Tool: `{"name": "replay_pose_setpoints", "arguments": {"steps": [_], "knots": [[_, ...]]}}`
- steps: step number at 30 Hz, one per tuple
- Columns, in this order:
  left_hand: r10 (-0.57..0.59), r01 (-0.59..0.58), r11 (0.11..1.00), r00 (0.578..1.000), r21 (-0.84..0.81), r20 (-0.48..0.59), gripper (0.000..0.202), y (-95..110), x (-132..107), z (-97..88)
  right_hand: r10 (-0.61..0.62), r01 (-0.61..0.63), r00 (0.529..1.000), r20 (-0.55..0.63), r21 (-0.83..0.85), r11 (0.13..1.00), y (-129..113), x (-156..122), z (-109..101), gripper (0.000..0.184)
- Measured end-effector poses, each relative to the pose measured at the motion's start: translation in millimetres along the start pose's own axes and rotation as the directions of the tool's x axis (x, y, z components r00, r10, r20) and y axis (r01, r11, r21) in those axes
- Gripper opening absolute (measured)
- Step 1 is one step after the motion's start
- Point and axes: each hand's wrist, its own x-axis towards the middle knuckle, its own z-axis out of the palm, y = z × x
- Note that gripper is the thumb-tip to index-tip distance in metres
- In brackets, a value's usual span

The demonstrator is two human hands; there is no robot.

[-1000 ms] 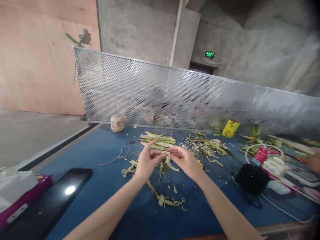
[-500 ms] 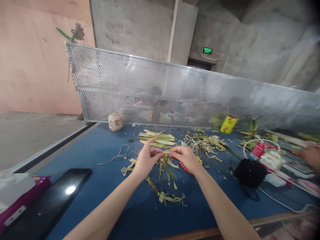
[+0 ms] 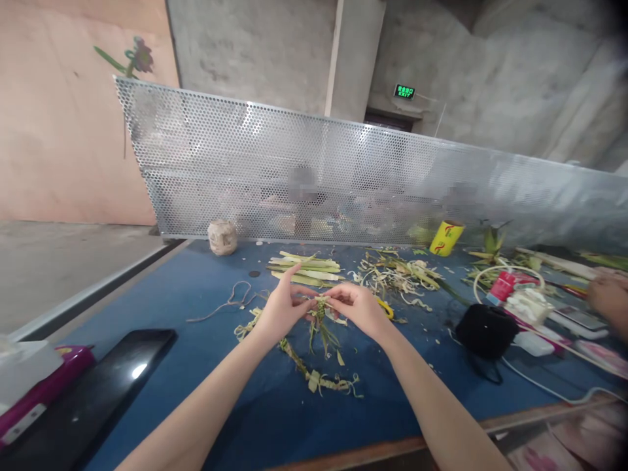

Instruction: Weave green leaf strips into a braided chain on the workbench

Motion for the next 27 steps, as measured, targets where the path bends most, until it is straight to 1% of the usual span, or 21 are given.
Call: {"name": "replay_pose_setpoints", "arguments": {"steps": [3, 8, 11, 13, 15, 18, 23, 25, 27], "knots": [[0.014, -0.014, 1.000, 1.000, 0.020, 0.009, 0.077, 1.1, -0.7, -0.4, 0.002, -0.002, 1.000, -0.015, -0.009, 1.000, -4.0, -1.5, -0.8, 0.018], [0.080, -0.080, 0.995, 0.997, 0.052, -0.016, 0.071, 1.2, -3.6, 0.5, 0.005, -0.005, 0.999, -0.050, 0.004, 1.000, -6.2, -2.2, 0.3, 0.019], [0.097, -0.096, 0.995, 0.995, 0.024, -0.010, 0.072, 0.4, -4.0, 2.3, 0.008, -0.006, 0.996, -0.092, 0.021, 1.000, -4.1, -1.2, 0.9, 0.020], [0.059, -0.059, 0.997, 0.998, -0.040, -0.019, 0.074, 0.9, -3.5, 3.4, 0.012, -0.009, 0.995, -0.104, 0.035, 0.999, -1.8, -0.4, 0.7, 0.020], [-0.029, 0.025, 0.994, 0.999, -0.103, -0.032, 0.071, 2.4, -2.6, 4.0, 0.014, -0.009, 0.994, -0.107, 0.050, 0.999, 0.4, 0.0, 0.6, 0.020], [-0.133, 0.129, 0.984, 0.991, -0.121, -0.031, 0.062, 5.2, -1.7, 3.6, 0.023, -0.015, 0.994, -0.105, 0.071, 0.997, 2.9, -0.1, 2.1, 0.020], [-0.144, 0.140, 0.984, 0.989, -0.114, -0.029, 0.050, 6.7, -1.9, 2.1, 0.032, -0.020, 0.993, -0.117, 0.100, 0.995, 3.6, -0.4, 6.7, 0.019], [-0.139, 0.135, 0.984, 0.990, -0.120, -0.027, 0.051, 5.8, -1.9, 1.5, 0.028, -0.015, 0.990, -0.136, 0.090, 0.996, 2.7, -0.3, 7.6, 0.018], [-0.129, 0.125, 0.984, 0.991, -0.129, -0.021, 0.056, 4.5, -1.7, 1.2, 0.023, -0.012, 0.988, -0.155, 0.073, 0.997, 2.0, -0.2, 7.9, 0.016]]}}
